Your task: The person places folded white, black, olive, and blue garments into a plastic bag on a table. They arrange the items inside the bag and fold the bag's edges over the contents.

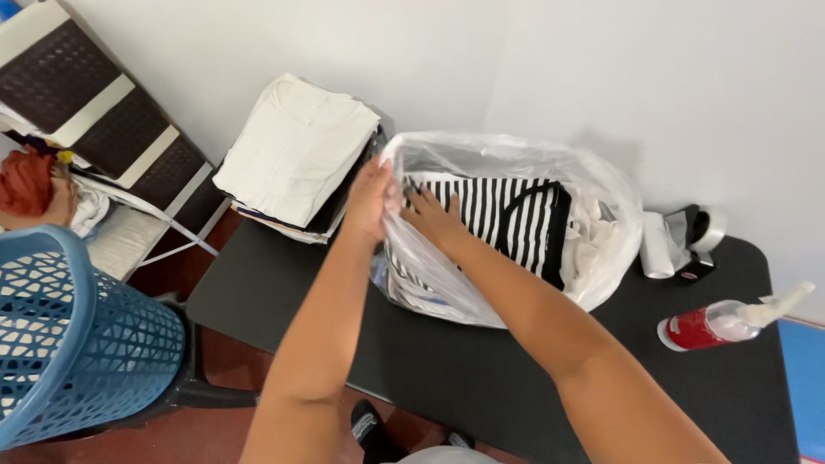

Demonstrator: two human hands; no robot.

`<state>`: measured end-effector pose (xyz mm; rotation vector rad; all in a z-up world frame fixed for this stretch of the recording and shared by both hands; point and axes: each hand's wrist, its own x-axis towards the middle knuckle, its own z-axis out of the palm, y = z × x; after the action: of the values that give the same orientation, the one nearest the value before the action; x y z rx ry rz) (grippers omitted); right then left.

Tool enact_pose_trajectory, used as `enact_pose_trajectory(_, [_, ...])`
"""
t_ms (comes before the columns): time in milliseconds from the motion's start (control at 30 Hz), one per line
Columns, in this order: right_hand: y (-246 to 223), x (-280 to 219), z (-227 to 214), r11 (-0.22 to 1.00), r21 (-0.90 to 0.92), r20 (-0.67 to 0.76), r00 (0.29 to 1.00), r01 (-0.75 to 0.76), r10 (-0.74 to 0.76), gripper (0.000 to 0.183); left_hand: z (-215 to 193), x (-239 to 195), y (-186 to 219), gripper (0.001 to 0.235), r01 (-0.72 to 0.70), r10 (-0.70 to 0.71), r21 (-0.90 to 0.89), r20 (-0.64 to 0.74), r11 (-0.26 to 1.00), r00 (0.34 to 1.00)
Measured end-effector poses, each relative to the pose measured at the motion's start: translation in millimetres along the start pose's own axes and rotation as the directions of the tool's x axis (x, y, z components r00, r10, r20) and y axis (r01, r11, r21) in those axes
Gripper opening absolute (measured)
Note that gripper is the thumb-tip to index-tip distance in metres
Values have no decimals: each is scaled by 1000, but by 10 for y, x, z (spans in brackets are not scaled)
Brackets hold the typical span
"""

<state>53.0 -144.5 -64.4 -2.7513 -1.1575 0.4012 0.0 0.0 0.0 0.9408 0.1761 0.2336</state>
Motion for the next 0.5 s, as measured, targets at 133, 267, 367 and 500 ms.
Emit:
enact_pose_trajectory(133, [-93,-852,-676,933,306,-148,977,192,-153,58,-181,-60,165,38,-13,19,213,-24,977,1000])
enact_pose_trajectory(267, [137,-1665,-919,953,115,-147,954,279,-262,58,-377,-55,218,27,75,-52,322,-77,944,996])
enact_pose_trajectory(367, [471,-2058,-776,975,13,111,969,220,-220,56,-568,56,212,19,150,-127,222,-117,963,985])
enact_pose_trajectory(500, [584,-2231,-707,983,24,117,976,184,-186,30,-587,96,297,18,175,-158,178,-108,968,982])
